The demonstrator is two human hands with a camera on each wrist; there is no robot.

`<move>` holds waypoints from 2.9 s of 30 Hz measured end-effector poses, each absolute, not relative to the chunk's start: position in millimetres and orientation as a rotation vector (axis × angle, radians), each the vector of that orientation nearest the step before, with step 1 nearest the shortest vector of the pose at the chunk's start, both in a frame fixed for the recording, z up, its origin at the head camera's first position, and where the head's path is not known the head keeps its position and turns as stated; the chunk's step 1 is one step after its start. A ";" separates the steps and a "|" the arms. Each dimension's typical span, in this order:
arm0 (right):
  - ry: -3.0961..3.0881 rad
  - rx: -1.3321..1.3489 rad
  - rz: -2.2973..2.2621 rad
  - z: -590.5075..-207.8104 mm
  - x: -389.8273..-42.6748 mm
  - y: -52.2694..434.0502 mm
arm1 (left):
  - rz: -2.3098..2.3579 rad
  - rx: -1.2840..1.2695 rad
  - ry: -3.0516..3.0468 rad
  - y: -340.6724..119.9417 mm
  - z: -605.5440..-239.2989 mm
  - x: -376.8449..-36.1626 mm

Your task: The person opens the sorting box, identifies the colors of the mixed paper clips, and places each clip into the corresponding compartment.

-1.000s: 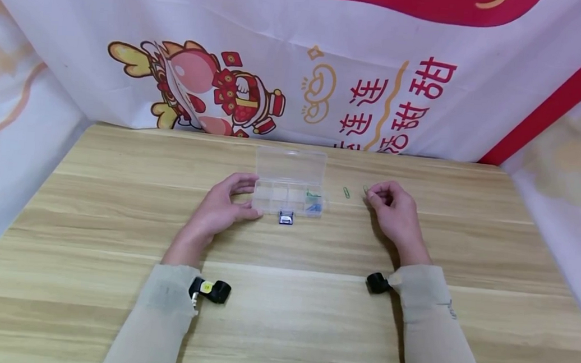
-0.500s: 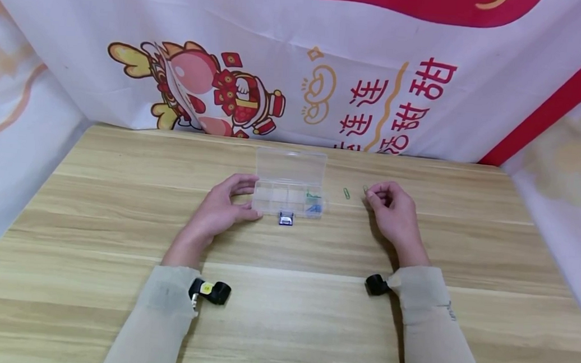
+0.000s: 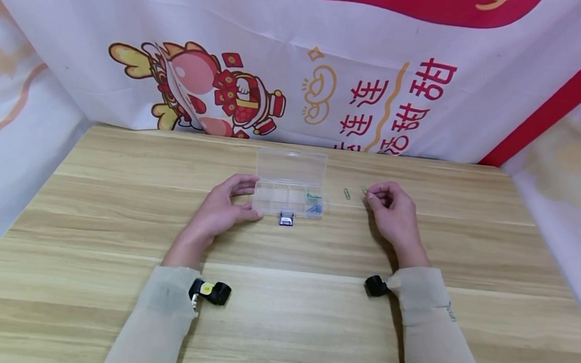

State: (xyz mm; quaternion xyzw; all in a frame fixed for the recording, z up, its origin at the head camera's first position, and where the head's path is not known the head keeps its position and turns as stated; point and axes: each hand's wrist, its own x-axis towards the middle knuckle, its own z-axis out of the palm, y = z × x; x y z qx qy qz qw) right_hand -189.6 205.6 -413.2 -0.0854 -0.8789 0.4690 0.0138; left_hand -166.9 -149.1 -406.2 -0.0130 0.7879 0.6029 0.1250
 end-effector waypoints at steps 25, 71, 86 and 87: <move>-2.724 0.020 1.605 -407.3 -189.6 141.4 | 1.753 -0.049 2.292 -149.7 -404.3 -166.5; -2.629 -0.447 1.355 -416.0 -210.0 234.5 | 1.758 -0.068 2.301 -148.5 -405.4 -167.1; -2.753 -0.325 1.116 -417.9 -211.3 232.6 | 1.761 -0.068 2.304 -147.9 -406.5 -168.4; -2.754 -0.338 1.117 -418.1 -211.4 232.5 | 1.760 -0.069 2.305 -147.9 -406.5 -168.4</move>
